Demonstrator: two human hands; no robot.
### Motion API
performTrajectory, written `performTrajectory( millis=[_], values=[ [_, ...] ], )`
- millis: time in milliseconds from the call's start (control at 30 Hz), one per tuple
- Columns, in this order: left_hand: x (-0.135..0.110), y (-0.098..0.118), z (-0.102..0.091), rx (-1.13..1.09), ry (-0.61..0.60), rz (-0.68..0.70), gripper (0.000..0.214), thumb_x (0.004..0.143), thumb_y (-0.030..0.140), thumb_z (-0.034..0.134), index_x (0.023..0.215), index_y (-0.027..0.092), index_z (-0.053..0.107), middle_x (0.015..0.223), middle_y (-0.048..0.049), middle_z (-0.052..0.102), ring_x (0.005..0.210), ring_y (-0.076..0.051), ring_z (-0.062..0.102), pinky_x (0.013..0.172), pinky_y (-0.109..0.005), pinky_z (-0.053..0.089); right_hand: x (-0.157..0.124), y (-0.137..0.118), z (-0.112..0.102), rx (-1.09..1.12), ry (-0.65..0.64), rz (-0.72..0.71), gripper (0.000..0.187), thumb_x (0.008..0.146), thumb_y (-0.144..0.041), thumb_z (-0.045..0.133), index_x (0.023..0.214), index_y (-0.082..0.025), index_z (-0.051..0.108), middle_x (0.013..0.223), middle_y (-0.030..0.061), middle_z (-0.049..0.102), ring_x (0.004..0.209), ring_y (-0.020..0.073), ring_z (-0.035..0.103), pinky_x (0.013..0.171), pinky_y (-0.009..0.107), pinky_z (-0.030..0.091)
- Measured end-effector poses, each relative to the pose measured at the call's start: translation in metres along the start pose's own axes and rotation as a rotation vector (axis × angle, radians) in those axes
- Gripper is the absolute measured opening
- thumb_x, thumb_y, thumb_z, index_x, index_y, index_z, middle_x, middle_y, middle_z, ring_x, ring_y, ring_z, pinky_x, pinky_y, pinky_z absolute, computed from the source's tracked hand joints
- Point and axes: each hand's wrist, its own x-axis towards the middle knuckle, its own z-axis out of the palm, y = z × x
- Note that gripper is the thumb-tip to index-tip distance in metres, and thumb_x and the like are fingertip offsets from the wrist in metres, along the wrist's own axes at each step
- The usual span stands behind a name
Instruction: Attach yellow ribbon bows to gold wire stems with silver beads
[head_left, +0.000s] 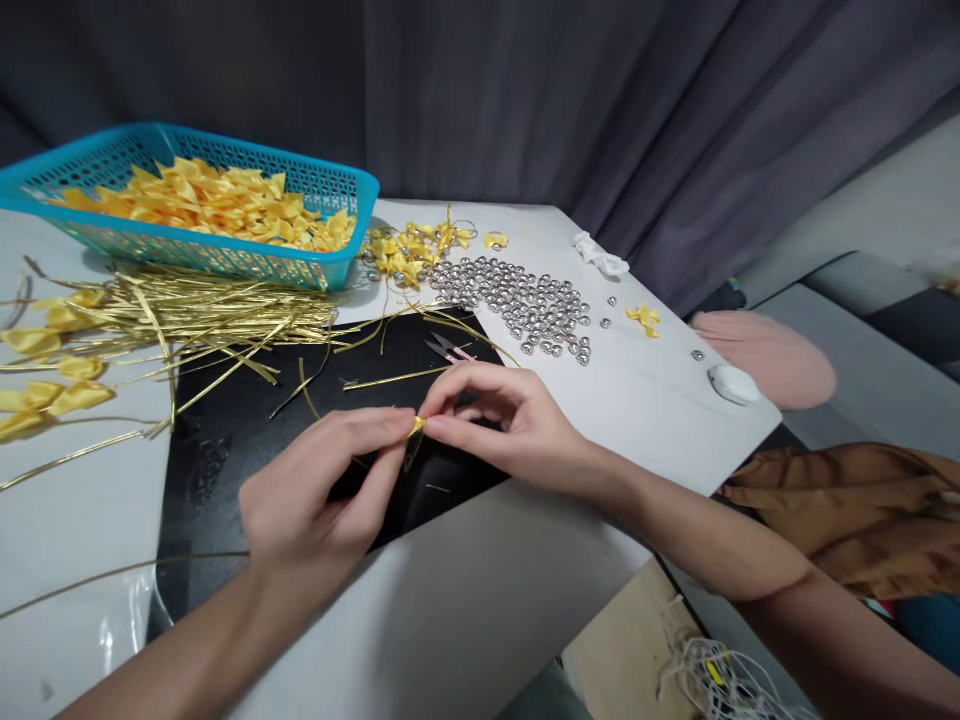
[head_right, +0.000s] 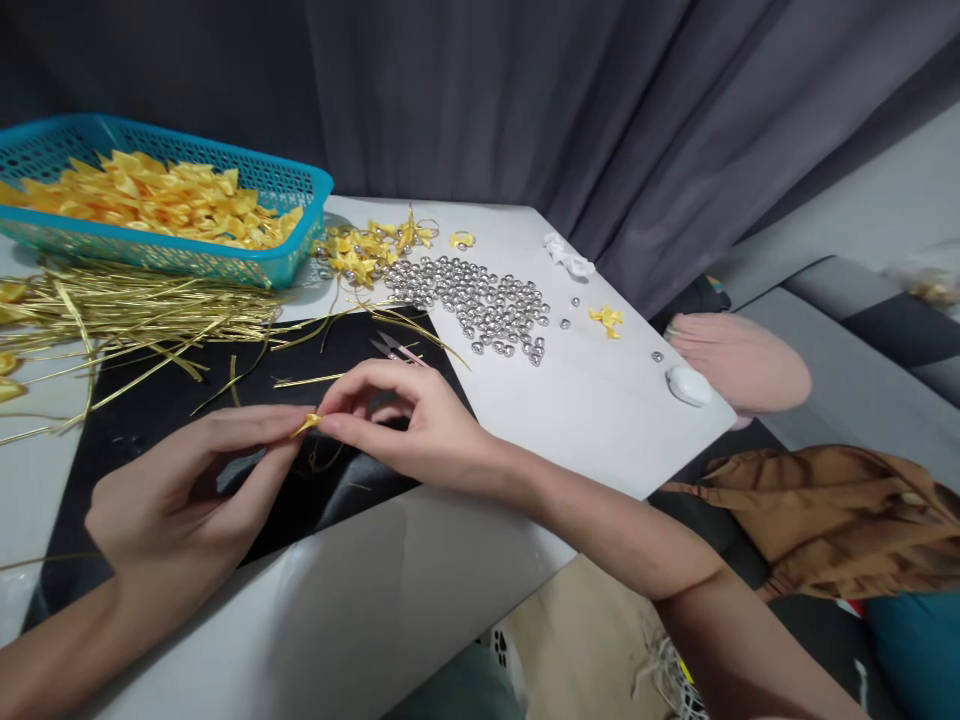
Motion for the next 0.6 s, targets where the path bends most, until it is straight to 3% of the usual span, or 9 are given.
performTrajectory(
  millis=[167,333,433,533,600],
  values=[
    [0.002,0.001,0.0,0.007,-0.026,0.002,0.018,0.077,0.008,0.06,0.082,0.025,0.066,0.082,0.0021,0.075,0.074,-0.015,0.071,0.07,-0.024,0.058,0.0,-0.001,0.001,-0.015,0.017,0.023,0.007,0.082,-0.02,0.058,0.08,-0.014,0.057,0.081,0.0004,0.055,0.07,0.0065,0.049,0.058,0.017,0.042],
    [0.005,0.001,0.003,-0.079,-0.114,-0.04,0.015,0.078,0.011,0.058,0.075,0.023,0.066,0.077,0.001,0.075,0.069,-0.015,0.071,0.067,-0.023,0.058,0.002,0.001,0.001,0.153,0.062,0.122,0.018,0.082,-0.031,0.06,0.079,-0.015,0.052,0.072,-0.0033,0.046,0.058,0.0041,0.04,0.046,0.014,0.035],
    [0.007,0.0,0.006,-0.208,-0.162,-0.21,0.009,0.076,0.016,0.061,0.072,0.022,0.067,0.073,0.0006,0.075,0.067,-0.016,0.071,0.063,-0.022,0.058,0.004,0.005,0.0,0.236,0.104,0.2,0.024,0.081,-0.038,0.061,0.082,-0.016,0.051,0.074,-0.0042,0.048,0.05,0.0018,0.038,0.039,0.012,0.033],
    [0.01,0.0,0.007,-0.34,-0.142,-0.394,0.004,0.071,0.017,0.067,0.071,0.021,0.067,0.069,0.0007,0.074,0.063,-0.015,0.07,0.057,-0.02,0.058,0.006,0.007,0.001,0.33,0.067,0.281,0.022,0.084,-0.038,0.057,0.083,-0.017,0.049,0.076,-0.0038,0.053,0.044,0.0009,0.039,0.035,0.013,0.035],
    [0.013,0.0,0.007,-0.393,-0.139,-0.447,0.003,0.068,0.018,0.069,0.068,0.02,0.067,0.065,0.0005,0.072,0.059,-0.015,0.069,0.055,-0.02,0.057,0.007,0.007,0.002,0.395,0.041,0.296,0.021,0.085,-0.036,0.056,0.081,-0.016,0.049,0.076,-0.0033,0.055,0.044,0.0012,0.04,0.036,0.012,0.038]
  ],
)
